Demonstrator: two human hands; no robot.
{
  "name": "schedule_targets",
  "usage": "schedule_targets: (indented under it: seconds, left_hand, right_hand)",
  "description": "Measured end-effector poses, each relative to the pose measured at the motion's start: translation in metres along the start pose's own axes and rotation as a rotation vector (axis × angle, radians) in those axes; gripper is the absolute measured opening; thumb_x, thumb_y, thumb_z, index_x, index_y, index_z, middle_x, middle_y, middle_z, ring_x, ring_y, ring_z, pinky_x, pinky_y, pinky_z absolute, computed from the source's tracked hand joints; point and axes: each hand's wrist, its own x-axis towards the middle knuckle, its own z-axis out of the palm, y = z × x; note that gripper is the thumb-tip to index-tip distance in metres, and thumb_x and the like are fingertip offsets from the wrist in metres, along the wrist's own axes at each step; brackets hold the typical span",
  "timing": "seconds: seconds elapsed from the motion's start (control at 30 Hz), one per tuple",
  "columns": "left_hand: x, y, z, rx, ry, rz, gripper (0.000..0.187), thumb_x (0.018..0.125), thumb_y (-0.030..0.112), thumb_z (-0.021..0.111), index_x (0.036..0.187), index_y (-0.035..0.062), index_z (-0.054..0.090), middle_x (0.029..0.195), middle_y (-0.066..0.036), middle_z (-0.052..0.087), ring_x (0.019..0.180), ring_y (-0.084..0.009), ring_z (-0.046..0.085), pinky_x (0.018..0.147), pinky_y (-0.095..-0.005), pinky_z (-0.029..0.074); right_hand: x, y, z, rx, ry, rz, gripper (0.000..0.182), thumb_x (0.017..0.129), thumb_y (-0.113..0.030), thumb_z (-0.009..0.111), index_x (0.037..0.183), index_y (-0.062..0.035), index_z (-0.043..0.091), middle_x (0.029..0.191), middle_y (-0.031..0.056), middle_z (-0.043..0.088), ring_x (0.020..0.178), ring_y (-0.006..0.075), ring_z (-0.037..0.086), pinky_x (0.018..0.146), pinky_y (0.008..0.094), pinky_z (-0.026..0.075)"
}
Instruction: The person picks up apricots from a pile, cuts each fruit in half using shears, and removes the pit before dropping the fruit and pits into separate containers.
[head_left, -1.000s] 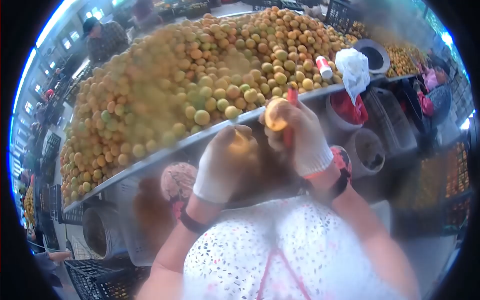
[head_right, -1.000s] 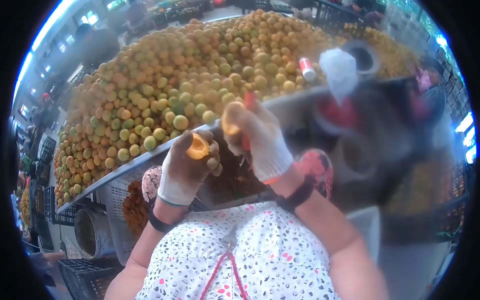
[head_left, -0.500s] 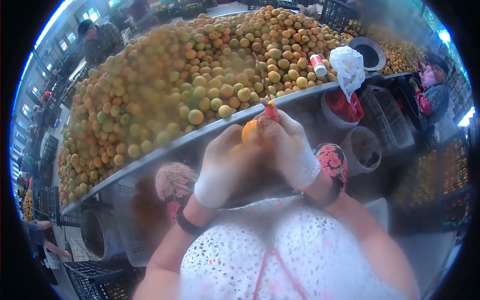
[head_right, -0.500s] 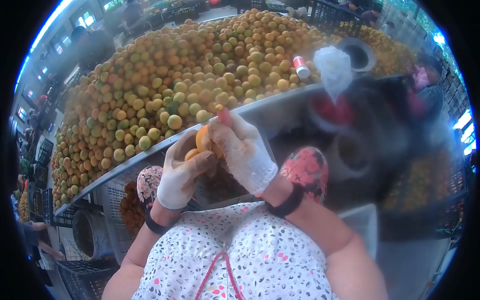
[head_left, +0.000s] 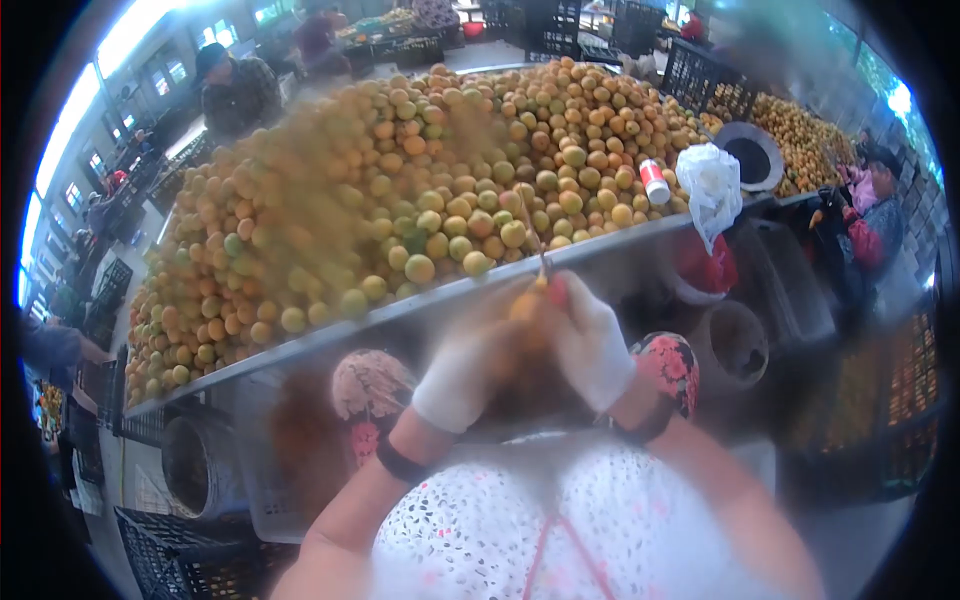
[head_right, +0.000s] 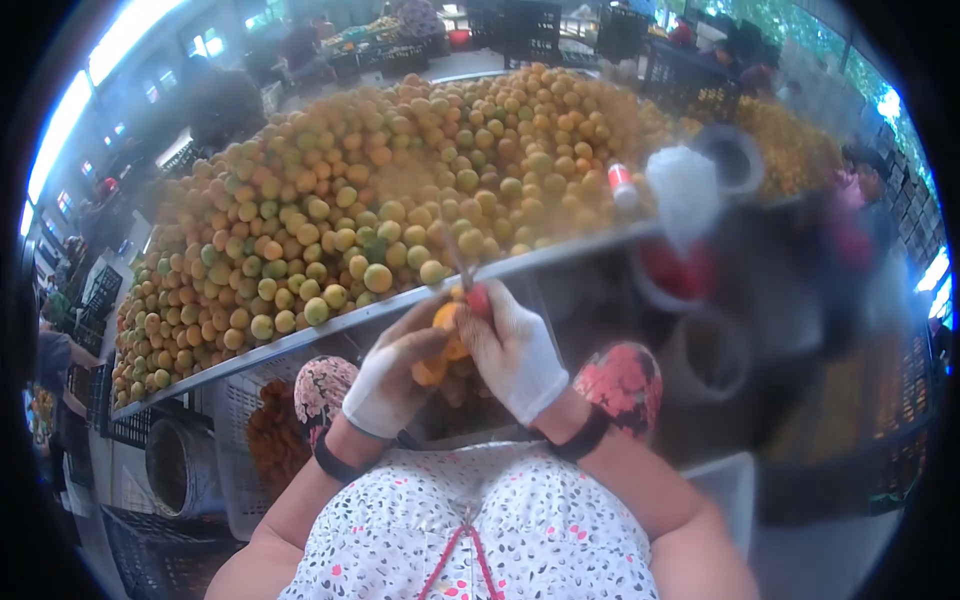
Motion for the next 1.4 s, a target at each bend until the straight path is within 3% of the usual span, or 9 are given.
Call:
schedule_targets:
  seconds: [0.03,0.13,0.27,0.43,0.8,0.93,1.23,1.33,1.4]
  left_hand:
    - [0.000,0.004,-0.005,0.099,-0.063,-0.047,0.050,0.092,0.020,0.054,0.136,-0.0034,0.048,0.115,-0.011,0.062,0.093,-0.0196,0.065,0.071,-0.0287,0.055]
    - [-0.006,0.010,-0.006,0.237,-0.042,0.011,0.047,0.093,0.020,0.053,0.133,-0.0034,0.050,0.110,-0.012,0.063,0.085,-0.0199,0.066,0.062,-0.0283,0.055]
    - [-0.009,-0.001,-0.015,0.347,-0.022,0.096,0.039,0.093,0.018,0.051,0.126,-0.0035,0.055,0.099,-0.008,0.065,0.079,-0.0146,0.064,0.061,-0.0256,0.051]
    - [-0.027,0.008,-0.006,0.237,-0.015,-0.001,0.034,0.094,0.017,0.051,0.123,-0.0007,0.058,0.096,-0.003,0.063,0.083,-0.0081,0.058,0.069,-0.0214,0.045]
    - [-0.030,0.009,-0.026,0.218,-0.091,-0.047,0.046,0.089,0.025,0.057,0.124,-0.0034,0.058,0.098,-0.003,0.063,0.085,-0.0077,0.055,0.072,-0.0204,0.043]
    - [-0.034,0.011,-0.036,0.152,-0.138,0.043,0.046,0.087,0.025,0.059,0.123,-0.0043,0.059,0.097,-0.008,0.065,0.077,-0.0098,0.058,0.065,-0.0216,0.046]
    - [-0.101,0.060,-0.206,0.567,0.556,0.296,0.035,0.088,0.016,0.058,0.114,-0.0054,0.063,0.097,-0.009,0.067,0.073,-0.0109,0.061,0.058,-0.0201,0.047]
    - [-0.144,0.059,-0.297,0.863,0.880,0.113,0.030,0.087,0.022,0.064,0.105,-0.0012,0.068,0.079,-0.002,0.067,0.061,-0.0095,0.057,0.055,-0.0254,0.044]
    - [-0.157,0.064,-0.354,1.340,0.909,-0.140,0.031,0.085,0.022,0.067,0.107,0.0004,0.068,0.083,-0.009,0.068,0.073,-0.0148,0.063,0.063,-0.0304,0.049]
  right_hand:
    - [-0.002,-0.011,-0.004,-0.215,-0.005,-0.072,0.021,0.094,-0.016,0.064,0.109,-0.0029,0.059,0.084,0.0164,0.064,0.073,0.0309,0.069,0.060,0.0363,0.053]
    - [-0.005,-0.025,-0.009,-0.487,-0.019,-0.356,0.028,0.087,-0.017,0.070,0.110,-0.0041,0.060,0.086,0.0178,0.065,0.075,0.0369,0.067,0.059,0.0391,0.053]
    - [-0.006,-0.030,-0.009,-0.637,-0.077,-0.447,0.034,0.082,-0.018,0.075,0.110,-0.0051,0.061,0.089,0.0168,0.067,0.076,0.0359,0.068,0.061,0.0396,0.054]
    - [-0.008,-0.030,-0.009,-0.524,-0.237,-0.172,0.036,0.085,-0.020,0.073,0.111,-0.0033,0.055,0.088,0.0222,0.067,0.080,0.0417,0.067,0.066,0.0463,0.054]
    - [0.000,-0.009,0.013,-0.614,-0.166,-0.282,0.017,0.084,-0.004,0.062,0.101,-0.0032,0.058,0.072,0.0205,0.062,0.067,0.0421,0.063,0.057,0.0447,0.051]
    - [0.008,-0.012,0.014,-0.427,-0.011,-0.194,0.014,0.087,-0.001,0.059,0.101,-0.0022,0.060,0.073,0.0163,0.065,0.062,0.0294,0.067,0.055,0.0358,0.050]
    - [0.004,0.028,-0.008,-0.549,-0.151,0.076,0.022,0.086,-0.014,0.069,0.102,-0.0011,0.061,0.074,0.0203,0.066,0.070,0.0349,0.069,0.061,0.0399,0.052]
    - [0.010,0.036,-0.006,-0.457,-0.173,0.137,0.021,0.086,-0.014,0.069,0.102,-0.0017,0.062,0.075,0.0205,0.067,0.069,0.0341,0.069,0.060,0.0389,0.052]
    - [0.015,0.044,-0.002,-0.424,-0.175,0.139,0.020,0.086,-0.013,0.069,0.101,-0.0017,0.062,0.074,0.0200,0.066,0.069,0.0337,0.069,0.060,0.0386,0.052]
